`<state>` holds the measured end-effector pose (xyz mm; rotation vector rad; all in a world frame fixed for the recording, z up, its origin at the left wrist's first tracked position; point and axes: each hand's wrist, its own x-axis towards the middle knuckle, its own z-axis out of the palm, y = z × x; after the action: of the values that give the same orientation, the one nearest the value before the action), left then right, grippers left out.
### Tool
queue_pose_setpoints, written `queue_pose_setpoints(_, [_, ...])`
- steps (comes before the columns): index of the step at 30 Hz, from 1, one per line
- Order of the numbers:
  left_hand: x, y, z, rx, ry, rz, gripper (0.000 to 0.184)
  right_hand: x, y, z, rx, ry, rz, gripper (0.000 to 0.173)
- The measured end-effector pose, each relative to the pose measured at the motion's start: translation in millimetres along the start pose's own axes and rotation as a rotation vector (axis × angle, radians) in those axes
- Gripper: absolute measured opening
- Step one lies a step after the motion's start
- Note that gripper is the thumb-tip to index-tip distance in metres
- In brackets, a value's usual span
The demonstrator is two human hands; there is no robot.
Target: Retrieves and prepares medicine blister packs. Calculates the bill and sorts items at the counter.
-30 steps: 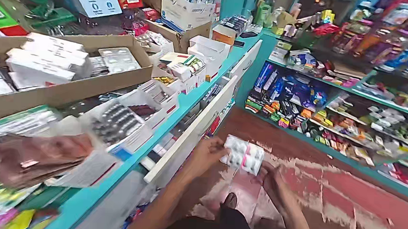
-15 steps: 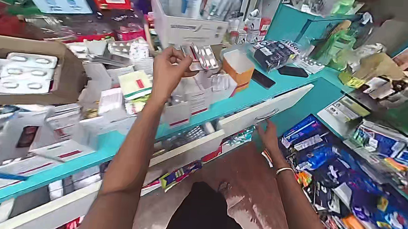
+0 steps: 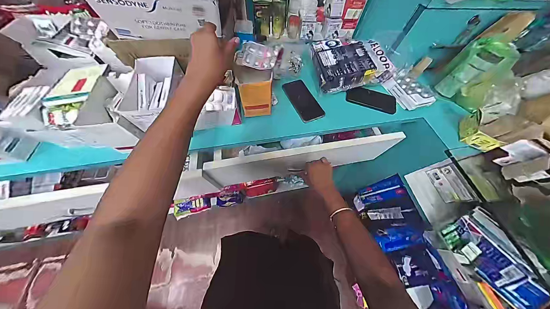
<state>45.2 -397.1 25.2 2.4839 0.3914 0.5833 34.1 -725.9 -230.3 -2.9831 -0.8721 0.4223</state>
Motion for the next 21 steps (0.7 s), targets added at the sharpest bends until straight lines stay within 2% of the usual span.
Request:
queue_pose_setpoints(2, [-37, 20, 1, 0.058, 0.044, 0.124, 0.055, -28, 5, 5, -0.01, 0.005, -0.041, 0.061])
queue_pose_setpoints(4, [-87, 48, 26, 0.026, -0.031, 0.268, 0.039, -68, 10, 22, 0.048, 0.049, -0.082, 0.057])
queue_pose_setpoints(7, [-151, 75, 112, -0.001, -0.406, 0.484, 0.025, -137, 18, 40, 0.055, 0.062, -0.131, 0.051])
queue_pose_setpoints(9, [-173, 79, 174, 0.088, -0.584, 0.612, 0.021, -176, 23, 56, 0.05, 0.241, -0.204, 0.042])
queue_pose_setpoints(10, [-178, 79, 195, 0.147, -0.65, 0.591, 0.022, -193, 26, 58, 0.084, 0.25, -0.225, 0.042])
queue_pose_setpoints(13, [-191, 69, 207, 0.355, -0.79, 0.229, 0.026, -230, 32, 61, 0.221, 0.016, -0.256, 0.047])
queue_pose_setpoints(15, [-206, 57, 195, 0.416, -0.827, 0.034, 0.023, -251, 38, 62, 0.254, 0.021, -0.233, 0.044])
queue_pose_setpoints(16, [-213, 48, 185, 0.409, -0.829, -0.001, 0.023, -262, 36, 39, 0.34, -0.088, -0.14, 0.042])
queue_pose_setpoints(17, [-219, 36, 175, 0.376, -0.816, 0.013, 0.025, -269, 35, 4, 0.472, -0.297, -0.001, 0.044])
queue_pose_setpoints(18, [-227, 22, 164, 0.316, -0.786, 0.068, 0.026, -274, 38, -19, 0.534, -0.472, 0.046, 0.046])
queue_pose_setpoints(20, [-247, -4, 141, 0.086, -0.617, 0.181, 0.023, -285, 58, -36, 0.493, -0.73, -0.11, 0.043])
queue_pose_setpoints(21, [-257, -14, 130, -0.005, -0.46, 0.148, 0.023, -292, 72, -37, 0.468, -0.761, -0.226, 0.04])
